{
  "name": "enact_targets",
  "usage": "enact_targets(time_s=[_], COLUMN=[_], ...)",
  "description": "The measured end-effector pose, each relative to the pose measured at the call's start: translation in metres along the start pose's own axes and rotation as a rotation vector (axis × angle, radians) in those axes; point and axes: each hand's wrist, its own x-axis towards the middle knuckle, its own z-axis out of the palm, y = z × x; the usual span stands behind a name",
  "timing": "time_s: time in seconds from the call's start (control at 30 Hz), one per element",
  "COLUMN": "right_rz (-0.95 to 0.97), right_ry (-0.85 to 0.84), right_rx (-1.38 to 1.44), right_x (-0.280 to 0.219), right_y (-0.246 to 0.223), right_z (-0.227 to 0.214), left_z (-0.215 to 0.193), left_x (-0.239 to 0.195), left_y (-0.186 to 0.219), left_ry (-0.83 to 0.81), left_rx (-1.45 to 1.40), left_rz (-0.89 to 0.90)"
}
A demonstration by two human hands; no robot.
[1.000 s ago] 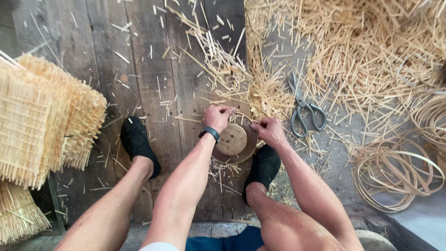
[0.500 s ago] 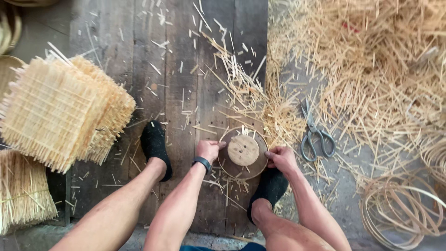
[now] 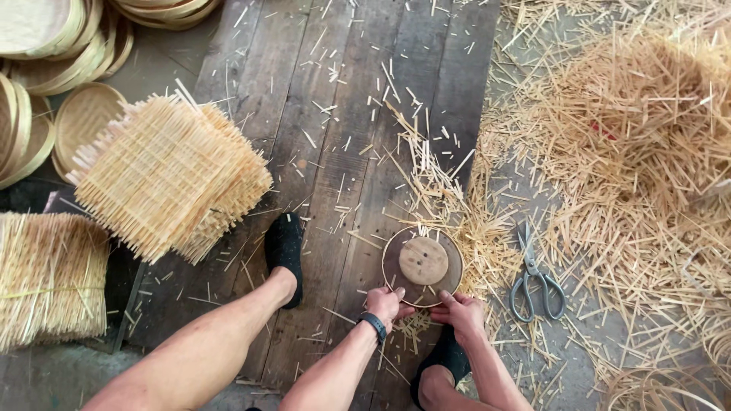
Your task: The person places a circular wooden template on a woven bamboo mat and uses shears to cut the mat into a circular shape. The finished circles are stacked nearby.
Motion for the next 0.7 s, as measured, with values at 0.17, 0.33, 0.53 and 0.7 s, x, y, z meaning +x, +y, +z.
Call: enact_targets(time_s=[0.17, 0.33, 0.53, 0.7], right_rz=[-0.058, -0.280, -0.408, -0.420], right_ry=[0.159, -0.059, 0.106, -0.126], right_rx=[-0.203, 0.130, -0.376, -0.037], right_x=[-0.037, -0.074, -0.088, -0.087], right_y=[-0.055, -0.083, -0.081, -0.078], right_z=[0.006, 0.032, 0.053, 0.027], left_z=[-0.023, 0.005, 0.051, 0.007], left_x=[-0.031, -0.093, -0.104, -0.029], left_y=[0.067, 0.111, 0.119, 0.109], left_ry=[-0.082, -0.339, -0.284, 0.051], left_rx=[0.578, 0.952, 0.824, 0.771], left_rz=[0.356, 1.128, 0.913, 0.624])
